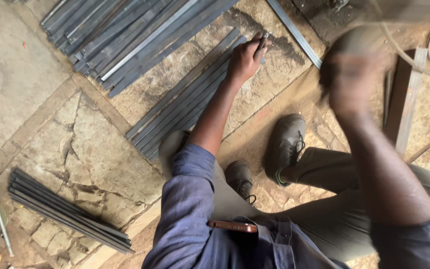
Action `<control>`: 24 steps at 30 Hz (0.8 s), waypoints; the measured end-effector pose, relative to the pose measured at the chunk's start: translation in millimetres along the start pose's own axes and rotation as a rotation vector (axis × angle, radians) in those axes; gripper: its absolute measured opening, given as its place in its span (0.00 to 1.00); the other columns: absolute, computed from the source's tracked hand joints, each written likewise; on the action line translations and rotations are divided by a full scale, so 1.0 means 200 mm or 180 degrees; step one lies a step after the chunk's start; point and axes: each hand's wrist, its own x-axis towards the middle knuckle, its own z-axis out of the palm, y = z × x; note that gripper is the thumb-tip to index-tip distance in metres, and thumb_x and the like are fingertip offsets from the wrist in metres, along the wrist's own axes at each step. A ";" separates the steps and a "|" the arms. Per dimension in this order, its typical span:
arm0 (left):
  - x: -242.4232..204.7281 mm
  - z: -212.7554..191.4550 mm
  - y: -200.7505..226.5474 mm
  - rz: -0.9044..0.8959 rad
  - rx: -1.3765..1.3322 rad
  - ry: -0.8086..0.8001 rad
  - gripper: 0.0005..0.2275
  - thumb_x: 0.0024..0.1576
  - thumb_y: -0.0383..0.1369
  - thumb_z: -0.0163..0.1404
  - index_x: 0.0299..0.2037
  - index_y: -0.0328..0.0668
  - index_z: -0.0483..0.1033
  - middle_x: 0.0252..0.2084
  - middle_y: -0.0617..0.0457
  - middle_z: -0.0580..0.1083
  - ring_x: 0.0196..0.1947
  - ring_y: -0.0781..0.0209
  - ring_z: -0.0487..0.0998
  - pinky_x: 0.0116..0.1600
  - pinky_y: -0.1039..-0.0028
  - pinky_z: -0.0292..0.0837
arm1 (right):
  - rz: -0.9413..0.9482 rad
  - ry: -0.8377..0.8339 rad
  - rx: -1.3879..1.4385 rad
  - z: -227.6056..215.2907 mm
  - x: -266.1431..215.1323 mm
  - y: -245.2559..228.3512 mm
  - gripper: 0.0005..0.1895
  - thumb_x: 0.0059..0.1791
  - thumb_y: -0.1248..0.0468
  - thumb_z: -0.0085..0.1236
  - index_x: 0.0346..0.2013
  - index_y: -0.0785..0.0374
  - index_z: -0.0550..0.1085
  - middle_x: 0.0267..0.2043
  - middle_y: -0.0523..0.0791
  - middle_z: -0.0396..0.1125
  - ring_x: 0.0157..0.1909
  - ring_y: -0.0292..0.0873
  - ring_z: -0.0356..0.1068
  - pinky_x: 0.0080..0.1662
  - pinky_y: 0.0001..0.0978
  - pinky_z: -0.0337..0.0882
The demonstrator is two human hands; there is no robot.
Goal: The person sits on the floor and uses a hammer and a metal punch to mark or indent a stack of metal bars. They repeatedly align the punch on the bars and strike it with the hammer, occasionally adjusting the stack or picking up new bars from a pile nearby.
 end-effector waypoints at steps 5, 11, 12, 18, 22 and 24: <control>0.06 0.01 -0.01 -0.0088 0.0257 0.0142 0.06 0.65 0.35 0.53 0.47 0.43 0.77 0.31 0.50 0.79 0.27 0.59 0.80 0.29 0.69 0.75 | 0.0335 -0.1082 -0.1882 0.28 -0.04 0.20 0.22 0.52 0.45 0.59 0.35 0.62 0.76 0.25 0.43 0.69 0.20 0.37 0.65 0.23 0.36 0.68; 0.01 -0.07 -0.02 -0.0900 -0.1699 0.0583 0.07 0.63 0.32 0.52 0.48 0.43 0.71 0.42 0.52 0.83 0.36 0.63 0.87 0.31 0.76 0.86 | 0.2117 -0.1168 -0.0246 0.47 -0.39 0.46 0.18 0.49 0.47 0.60 0.34 0.60 0.74 0.21 0.44 0.66 0.18 0.38 0.63 0.22 0.35 0.65; 0.04 -0.10 -0.01 -0.1174 -0.1805 0.0705 0.08 0.62 0.32 0.51 0.49 0.43 0.71 0.42 0.51 0.83 0.37 0.63 0.87 0.31 0.76 0.86 | 0.2249 -0.1205 0.0338 0.50 -0.44 0.50 0.20 0.51 0.46 0.60 0.32 0.61 0.72 0.21 0.43 0.64 0.18 0.38 0.61 0.22 0.35 0.63; 0.10 -0.22 0.04 -0.1639 -0.1916 0.0919 0.07 0.63 0.32 0.51 0.48 0.42 0.70 0.45 0.48 0.84 0.41 0.61 0.89 0.35 0.76 0.86 | 0.2694 -0.1099 0.1481 0.65 -0.49 0.61 0.32 0.53 0.38 0.49 0.20 0.64 0.66 0.16 0.43 0.57 0.15 0.41 0.58 0.19 0.35 0.61; 0.09 -0.23 0.05 -0.1640 -0.2023 0.0766 0.08 0.64 0.32 0.51 0.49 0.41 0.68 0.46 0.48 0.84 0.41 0.61 0.88 0.36 0.76 0.85 | 0.2424 -0.1077 0.1329 0.73 -0.34 0.62 0.33 0.54 0.37 0.50 0.21 0.62 0.65 0.17 0.43 0.57 0.15 0.40 0.57 0.19 0.36 0.60; 0.07 -0.21 0.04 -0.1659 -0.1883 0.0725 0.08 0.64 0.33 0.51 0.49 0.41 0.69 0.46 0.49 0.84 0.41 0.61 0.88 0.34 0.77 0.84 | 0.2388 -0.1099 0.1337 0.74 -0.30 0.64 0.32 0.54 0.36 0.48 0.21 0.59 0.65 0.18 0.42 0.58 0.16 0.38 0.57 0.19 0.36 0.60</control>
